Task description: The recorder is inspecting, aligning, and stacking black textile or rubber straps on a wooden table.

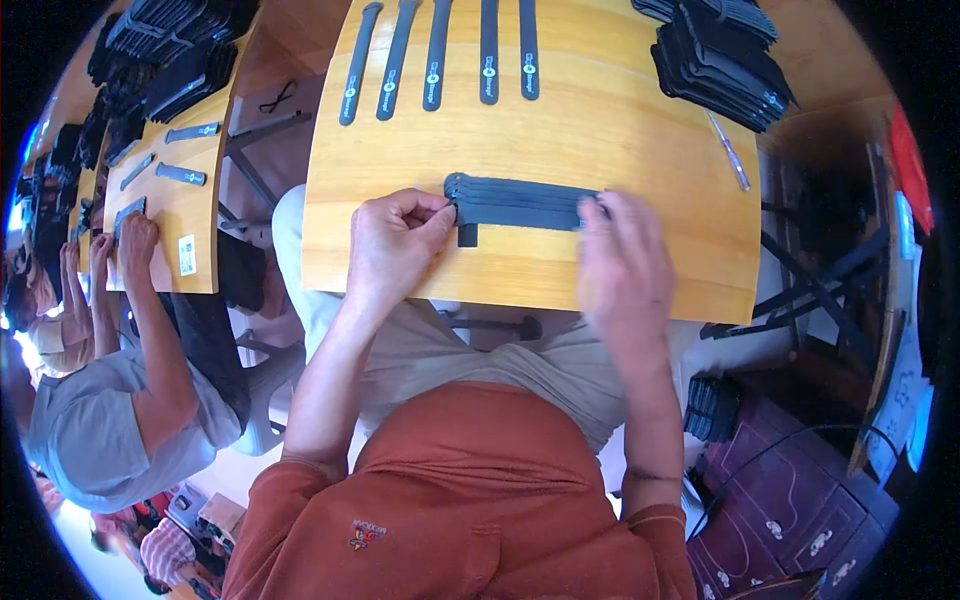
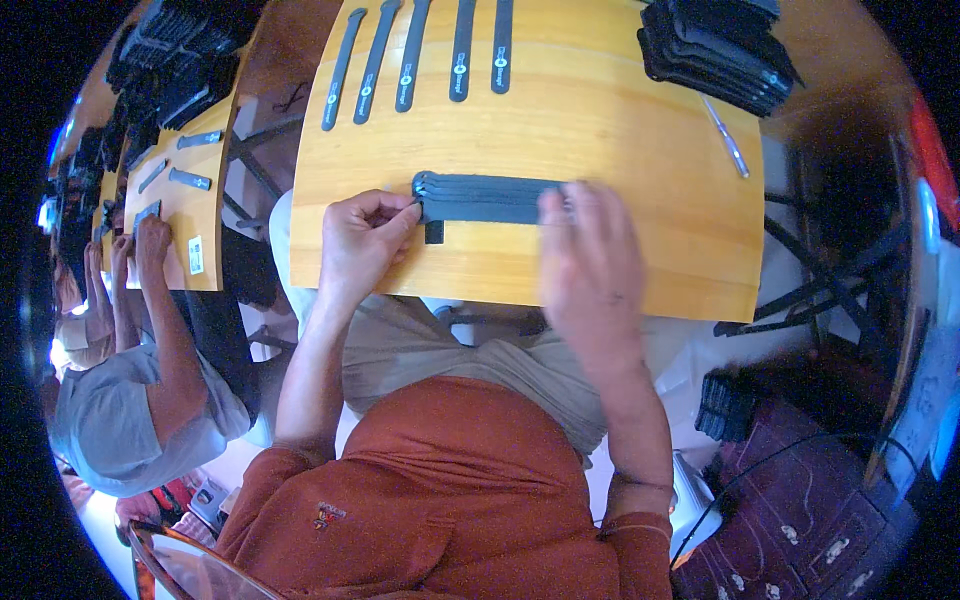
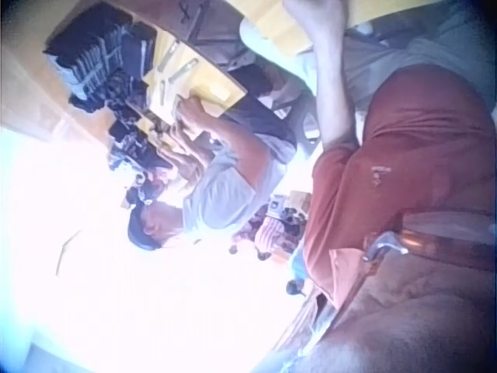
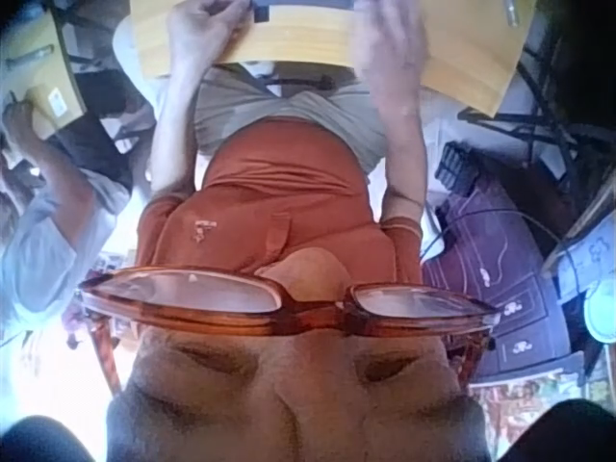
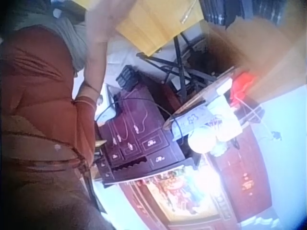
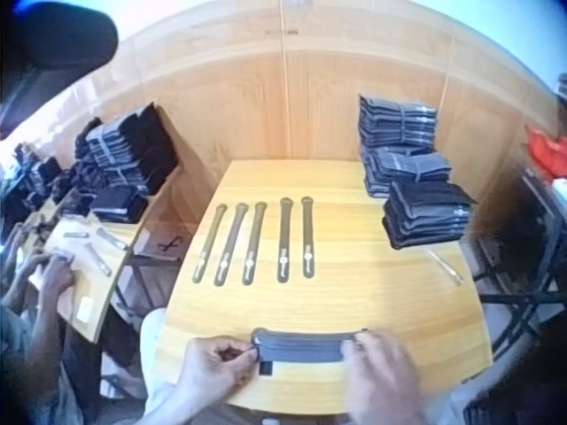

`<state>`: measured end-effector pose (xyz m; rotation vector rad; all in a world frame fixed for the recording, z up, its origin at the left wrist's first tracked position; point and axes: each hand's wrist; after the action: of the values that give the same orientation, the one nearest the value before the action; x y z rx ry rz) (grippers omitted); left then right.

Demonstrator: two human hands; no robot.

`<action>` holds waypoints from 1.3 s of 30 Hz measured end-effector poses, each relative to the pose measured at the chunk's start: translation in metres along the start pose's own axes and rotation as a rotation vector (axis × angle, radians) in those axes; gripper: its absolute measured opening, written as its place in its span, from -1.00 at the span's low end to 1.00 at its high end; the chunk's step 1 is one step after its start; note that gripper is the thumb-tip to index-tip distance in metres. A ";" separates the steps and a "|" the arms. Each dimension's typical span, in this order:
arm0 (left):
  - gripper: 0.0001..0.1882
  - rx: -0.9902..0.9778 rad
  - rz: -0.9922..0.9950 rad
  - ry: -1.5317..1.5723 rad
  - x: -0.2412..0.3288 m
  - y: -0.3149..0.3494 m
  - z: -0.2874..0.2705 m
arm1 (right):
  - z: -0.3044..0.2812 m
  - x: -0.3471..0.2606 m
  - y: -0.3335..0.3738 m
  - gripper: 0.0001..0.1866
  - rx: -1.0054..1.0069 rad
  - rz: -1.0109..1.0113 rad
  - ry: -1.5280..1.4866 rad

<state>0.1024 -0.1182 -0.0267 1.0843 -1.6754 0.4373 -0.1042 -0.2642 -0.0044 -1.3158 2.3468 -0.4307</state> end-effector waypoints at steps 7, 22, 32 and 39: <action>-0.87 -0.003 0.022 0.003 -0.002 0.000 0.002 | 0.037 -0.049 0.001 -0.37 -0.190 -0.088 -0.194; -0.86 0.060 0.237 -0.207 -0.004 0.011 -0.018 | 0.043 -0.050 0.006 -0.39 -0.168 -0.087 -0.167; -0.60 -0.033 1.022 -0.673 -0.003 0.023 -0.012 | 0.045 -0.049 0.008 -0.39 -0.161 -0.093 -0.155; -0.53 -0.093 1.018 -0.752 -0.007 0.019 -0.021 | 0.037 -0.034 0.011 -0.37 -0.168 -0.074 -0.222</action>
<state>0.0990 -0.0895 -0.0208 0.2160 -2.8540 0.6065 -0.0782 -0.2316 -0.0346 -1.4491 2.1931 -0.1032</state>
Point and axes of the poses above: each hand's wrist, its own y-axis away from the middle knuckle, its own z-axis out of the palm, x = y × z, and after that the axes turned 10 degrees about x, right-handed
